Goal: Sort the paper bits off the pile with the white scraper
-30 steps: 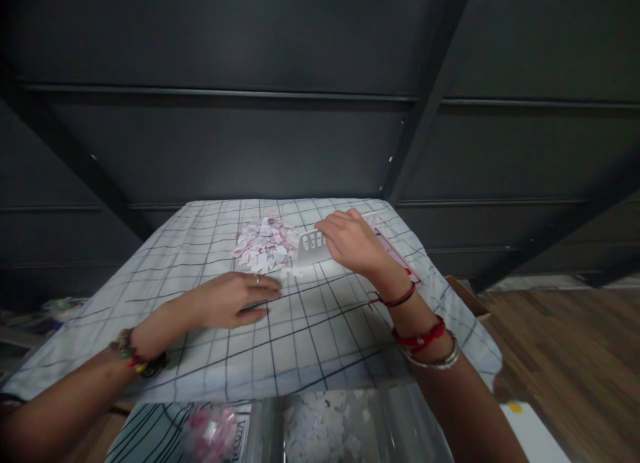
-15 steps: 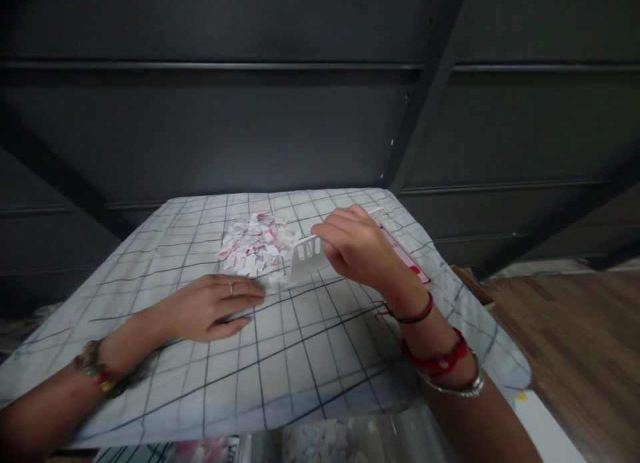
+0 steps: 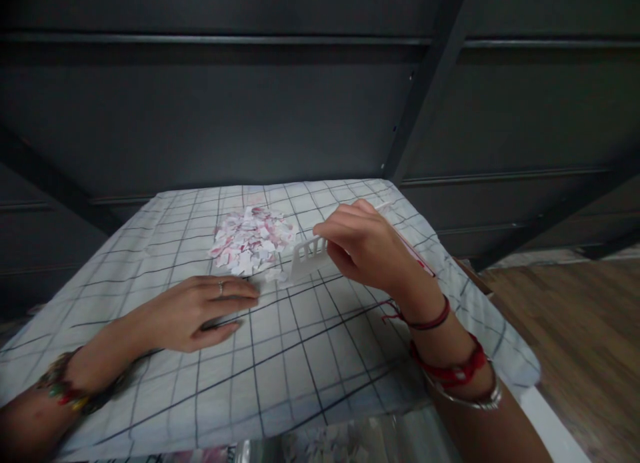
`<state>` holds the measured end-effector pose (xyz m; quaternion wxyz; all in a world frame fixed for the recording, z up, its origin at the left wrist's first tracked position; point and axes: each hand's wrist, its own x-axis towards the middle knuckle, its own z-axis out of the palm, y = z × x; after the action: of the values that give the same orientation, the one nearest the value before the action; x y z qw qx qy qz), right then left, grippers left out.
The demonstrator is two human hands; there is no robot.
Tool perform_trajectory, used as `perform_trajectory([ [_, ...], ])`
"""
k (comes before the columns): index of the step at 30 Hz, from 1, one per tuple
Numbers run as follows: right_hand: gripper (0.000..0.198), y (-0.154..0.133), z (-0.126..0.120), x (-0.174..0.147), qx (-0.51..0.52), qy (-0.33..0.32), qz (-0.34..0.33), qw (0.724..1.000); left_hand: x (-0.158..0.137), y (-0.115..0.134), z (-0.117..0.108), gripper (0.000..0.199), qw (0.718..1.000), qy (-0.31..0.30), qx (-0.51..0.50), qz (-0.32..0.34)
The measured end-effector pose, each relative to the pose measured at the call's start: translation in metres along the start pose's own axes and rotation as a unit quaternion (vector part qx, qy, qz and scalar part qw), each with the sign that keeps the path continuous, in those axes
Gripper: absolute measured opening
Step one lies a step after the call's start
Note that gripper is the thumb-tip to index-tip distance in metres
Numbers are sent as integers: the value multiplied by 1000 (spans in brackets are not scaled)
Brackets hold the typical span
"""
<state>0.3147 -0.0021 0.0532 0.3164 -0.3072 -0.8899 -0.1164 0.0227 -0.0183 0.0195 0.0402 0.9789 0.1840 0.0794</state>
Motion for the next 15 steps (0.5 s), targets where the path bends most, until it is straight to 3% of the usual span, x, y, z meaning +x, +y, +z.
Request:
perform_trajectory([
  [5, 16, 1, -1, -1, 39, 13, -21, 999, 0, 1, -1, 25, 1000, -6, -8, -3],
  [15, 19, -3, 1, 0, -26, 17, -11, 999, -1, 1, -2, 26, 1000, -14, -17, -17],
])
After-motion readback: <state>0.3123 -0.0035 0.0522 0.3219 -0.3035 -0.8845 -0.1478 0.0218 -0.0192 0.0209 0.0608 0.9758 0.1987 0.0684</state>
